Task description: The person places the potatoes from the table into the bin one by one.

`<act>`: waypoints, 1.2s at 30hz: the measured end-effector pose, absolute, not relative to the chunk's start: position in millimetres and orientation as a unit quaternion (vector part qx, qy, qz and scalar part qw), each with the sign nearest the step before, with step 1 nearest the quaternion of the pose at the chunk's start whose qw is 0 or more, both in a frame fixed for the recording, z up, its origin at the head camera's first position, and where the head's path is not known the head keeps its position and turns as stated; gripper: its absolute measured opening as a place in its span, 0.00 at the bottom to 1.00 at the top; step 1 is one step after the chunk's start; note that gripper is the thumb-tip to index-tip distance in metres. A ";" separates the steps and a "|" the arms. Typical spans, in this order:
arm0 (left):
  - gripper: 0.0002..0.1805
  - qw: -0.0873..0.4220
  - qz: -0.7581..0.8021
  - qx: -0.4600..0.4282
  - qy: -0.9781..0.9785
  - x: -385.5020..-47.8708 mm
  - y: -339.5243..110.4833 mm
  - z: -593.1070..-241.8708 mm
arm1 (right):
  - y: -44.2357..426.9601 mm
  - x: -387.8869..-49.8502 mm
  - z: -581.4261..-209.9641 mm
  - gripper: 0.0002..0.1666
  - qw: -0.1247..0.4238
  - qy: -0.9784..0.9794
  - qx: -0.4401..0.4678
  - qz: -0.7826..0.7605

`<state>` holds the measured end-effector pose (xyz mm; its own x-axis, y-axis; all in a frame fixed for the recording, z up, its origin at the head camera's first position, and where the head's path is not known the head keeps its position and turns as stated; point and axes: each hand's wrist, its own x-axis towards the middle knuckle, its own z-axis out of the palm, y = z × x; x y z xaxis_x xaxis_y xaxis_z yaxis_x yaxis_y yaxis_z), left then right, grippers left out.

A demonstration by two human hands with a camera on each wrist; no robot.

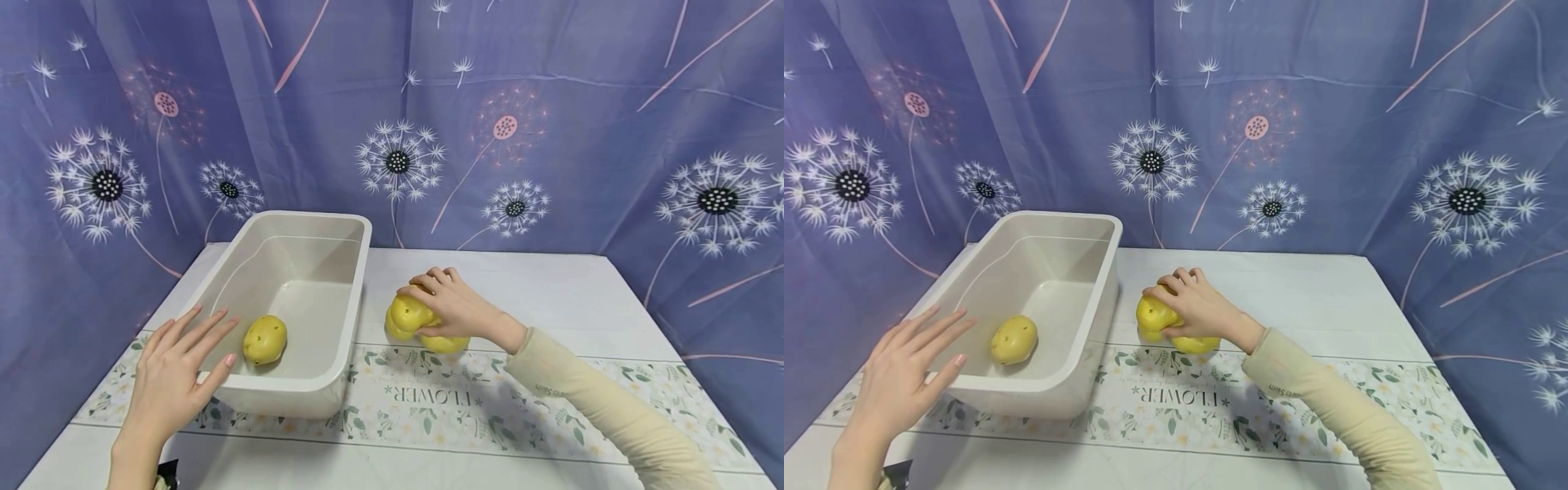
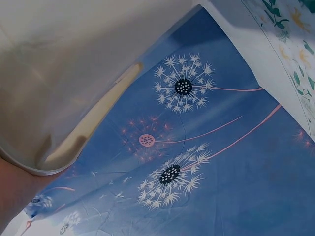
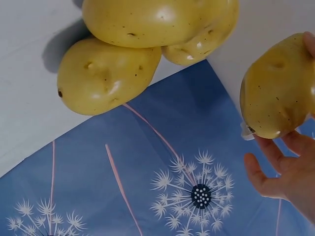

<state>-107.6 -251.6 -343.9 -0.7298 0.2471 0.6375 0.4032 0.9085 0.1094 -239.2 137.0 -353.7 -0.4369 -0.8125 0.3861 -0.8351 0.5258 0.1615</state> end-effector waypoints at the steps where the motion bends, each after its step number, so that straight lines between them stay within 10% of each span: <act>1: 0.23 0.323 -0.121 -0.177 -0.922 -107.7 -251.6 -343.9 | 136.9 -239.7 -353.5 0.41 0.214 -0.847 0.486 0.027; 36: 0.23 0.321 -0.122 -0.175 -0.923 -107.7 -250.8 -344.4 | 129.0 -247.0 -324.4 0.40 0.232 -0.834 0.500 0.038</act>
<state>-107.7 -250.8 -344.4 -0.7332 0.2452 0.6343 0.4011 0.9091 0.1121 -247.0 129.0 -324.4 -0.3928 -0.8154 0.4252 -0.8509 0.4977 0.1683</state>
